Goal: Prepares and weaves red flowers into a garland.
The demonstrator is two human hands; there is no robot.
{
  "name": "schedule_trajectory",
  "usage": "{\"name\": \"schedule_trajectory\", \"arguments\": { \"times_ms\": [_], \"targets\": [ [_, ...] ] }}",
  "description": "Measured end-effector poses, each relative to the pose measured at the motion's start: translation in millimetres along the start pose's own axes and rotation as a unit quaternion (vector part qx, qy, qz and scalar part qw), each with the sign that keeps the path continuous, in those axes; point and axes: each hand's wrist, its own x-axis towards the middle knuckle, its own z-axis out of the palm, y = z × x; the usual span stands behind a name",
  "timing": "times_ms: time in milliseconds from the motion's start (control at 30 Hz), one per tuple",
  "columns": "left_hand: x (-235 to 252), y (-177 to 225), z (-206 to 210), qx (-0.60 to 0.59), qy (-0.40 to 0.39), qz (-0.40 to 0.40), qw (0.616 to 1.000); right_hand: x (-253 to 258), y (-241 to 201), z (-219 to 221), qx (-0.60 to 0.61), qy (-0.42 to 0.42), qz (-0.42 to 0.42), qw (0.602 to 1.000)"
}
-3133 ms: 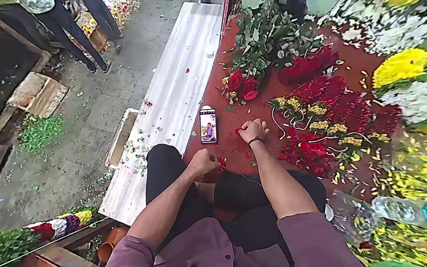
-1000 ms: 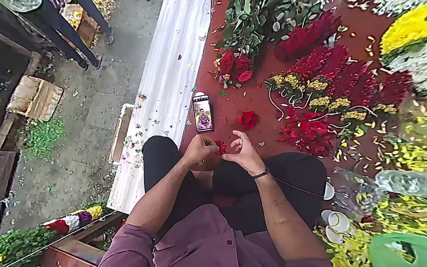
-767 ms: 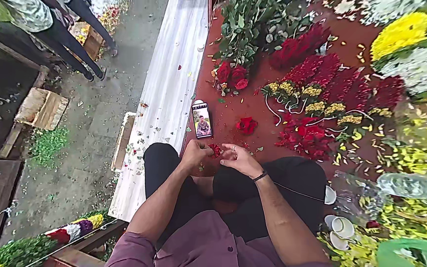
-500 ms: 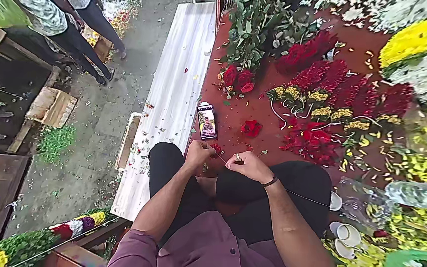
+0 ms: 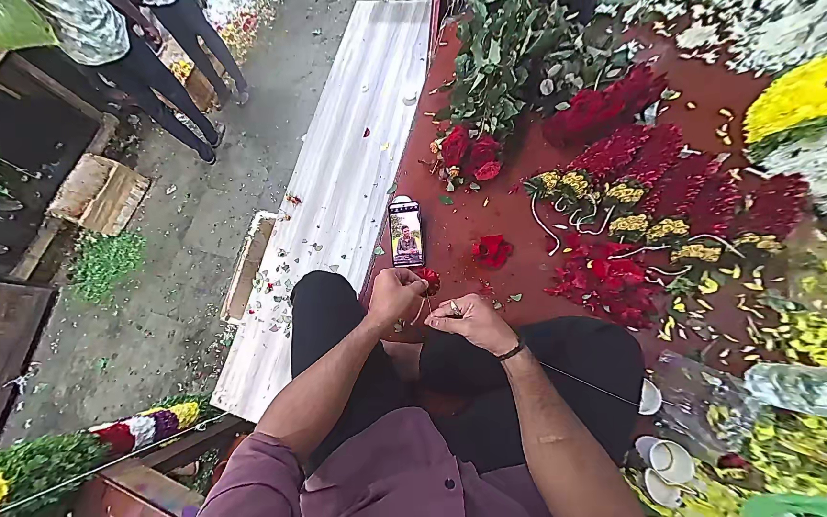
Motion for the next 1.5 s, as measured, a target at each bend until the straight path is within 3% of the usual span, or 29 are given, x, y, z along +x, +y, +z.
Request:
{"name": "schedule_trajectory", "arguments": {
  "times_ms": [133, 233, 367, 467, 700, 767, 867, 967, 1067, 1167, 1300, 1400, 1500],
  "targets": [
    [-2.4, -0.7, 8.0, 0.008, -0.010, 0.010, 1.000, 0.5, 0.5, 16.2, -0.031, 0.009, -0.012, 0.999],
    [-1.5, 0.0, 3.0, 0.039, -0.044, 0.030, 0.998, -5.8, -10.8, -1.4, 0.011, 0.104, -0.033, 0.994],
    [-1.8, 6.5, -6.2, 0.113, -0.104, 0.036, 0.987, -17.1, -2.4, -41.9, 0.051, 0.195, 0.066, 0.977],
    [-2.3, 10.3, -10.4, 0.147, -0.132, 0.019, 0.980, -18.7, -1.1, -45.3, 0.030, 0.157, 0.108, 0.981],
    [-3.6, 11.8, -20.3, 0.181, -0.189, -0.032, 0.965, -21.7, -10.7, -40.2, -0.001, 0.035, 0.092, 0.995],
    [-3.7, 12.8, -22.1, 0.170, -0.191, -0.030, 0.966, -22.7, -16.6, -47.9, -0.001, 0.041, 0.127, 0.991],
    [-2.3, 10.3, -24.3, 0.171, -0.172, -0.037, 0.969, -7.8, -8.1, -90.1, -0.148, 0.131, 0.203, 0.959],
    [-2.3, 8.4, -20.2, 0.175, -0.184, -0.039, 0.966, 30.0, 31.2, -141.8, -0.290, 0.273, 0.235, 0.887],
    [-2.2, 11.2, -13.6, 0.195, -0.202, -0.051, 0.959, 59.6, 63.8, -162.7, -0.352, 0.288, 0.246, 0.856],
    [0.7, 10.7, -11.5, 0.205, -0.203, -0.055, 0.956, 67.1, 80.6, -165.4, -0.294, 0.352, 0.207, 0.865],
    [2.4, 13.3, -15.2, 0.210, -0.196, -0.062, 0.956, 53.9, 61.4, -161.6, -0.110, 0.443, 0.193, 0.869],
    [4.0, 17.4, -13.7, 0.212, -0.196, -0.051, 0.956, 35.2, 41.1, -154.1, 0.059, 0.427, 0.183, 0.884],
    [-1.1, 19.2, -13.4, 0.208, -0.202, -0.040, 0.956, 21.6, 18.7, -139.4, 0.121, 0.387, 0.168, 0.899]
  ]
}}
